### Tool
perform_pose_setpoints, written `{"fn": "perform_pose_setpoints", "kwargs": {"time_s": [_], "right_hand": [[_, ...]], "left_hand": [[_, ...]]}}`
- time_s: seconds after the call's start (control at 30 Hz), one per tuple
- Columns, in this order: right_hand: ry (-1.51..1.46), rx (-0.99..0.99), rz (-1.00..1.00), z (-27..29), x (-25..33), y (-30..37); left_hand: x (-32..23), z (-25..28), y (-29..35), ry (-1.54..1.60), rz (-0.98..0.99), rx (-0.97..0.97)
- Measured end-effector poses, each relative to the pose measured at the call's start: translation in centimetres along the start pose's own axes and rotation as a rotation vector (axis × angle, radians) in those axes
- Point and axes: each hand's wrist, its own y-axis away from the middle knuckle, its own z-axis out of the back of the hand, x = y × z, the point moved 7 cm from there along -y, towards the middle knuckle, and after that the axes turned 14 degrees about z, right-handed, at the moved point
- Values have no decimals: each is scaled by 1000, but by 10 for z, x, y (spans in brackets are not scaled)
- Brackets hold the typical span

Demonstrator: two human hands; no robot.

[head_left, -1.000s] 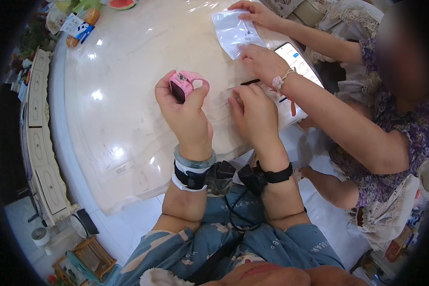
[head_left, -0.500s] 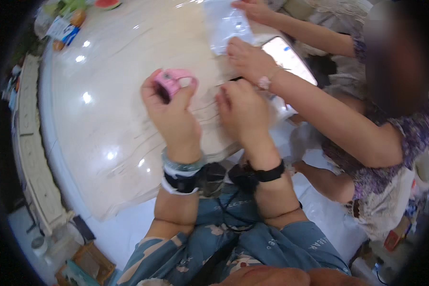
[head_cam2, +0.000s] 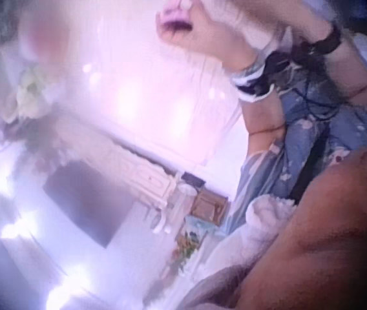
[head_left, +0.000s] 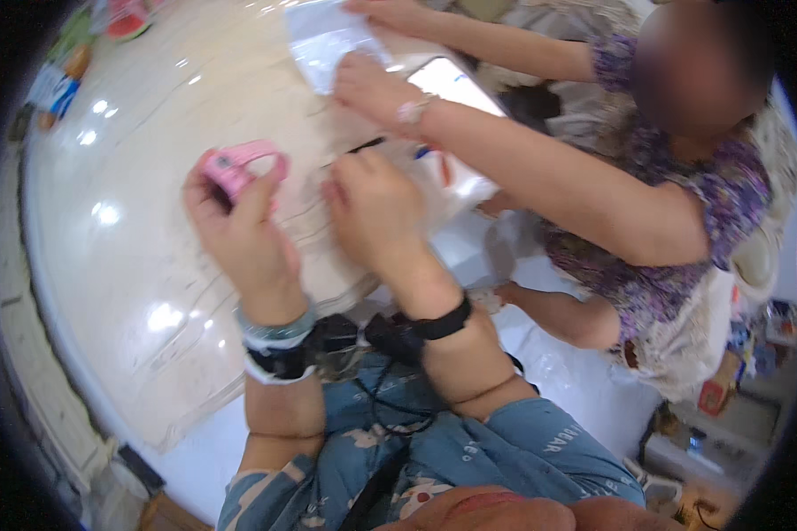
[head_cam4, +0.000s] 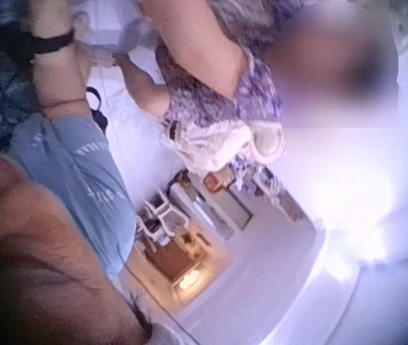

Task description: The person uses a screwdriver to loosen a screw on the back of a pink smartwatch, removes the cover, and presses the power button to turn it on.

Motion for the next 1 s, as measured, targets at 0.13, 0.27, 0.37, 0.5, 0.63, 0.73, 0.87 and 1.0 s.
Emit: {"fn": "perform_pose_setpoints", "kwargs": {"time_s": [0.13,0.27,0.37,0.5,0.63,0.73,0.87,1.0], "right_hand": [[-17,-14,-33,6,-3,3],[-45,57,-50,1,2,2],[-45,84,-80,0,-2,4],[-1,23,-27,4,-3,3],[0,39,-29,1,-5,5],[-15,39,-29,2,-4,3],[6,30,-25,1,-2,3],[-6,38,-37,2,-2,2]], "left_hand": [[-1,-12,9,53,26,21],[-4,-8,12,71,57,14],[-3,-11,13,62,53,16],[1,-11,12,48,30,30],[3,-12,11,3,68,16],[0,-14,11,50,39,34],[0,-13,10,48,47,44],[0,-13,8,45,42,50]]}}
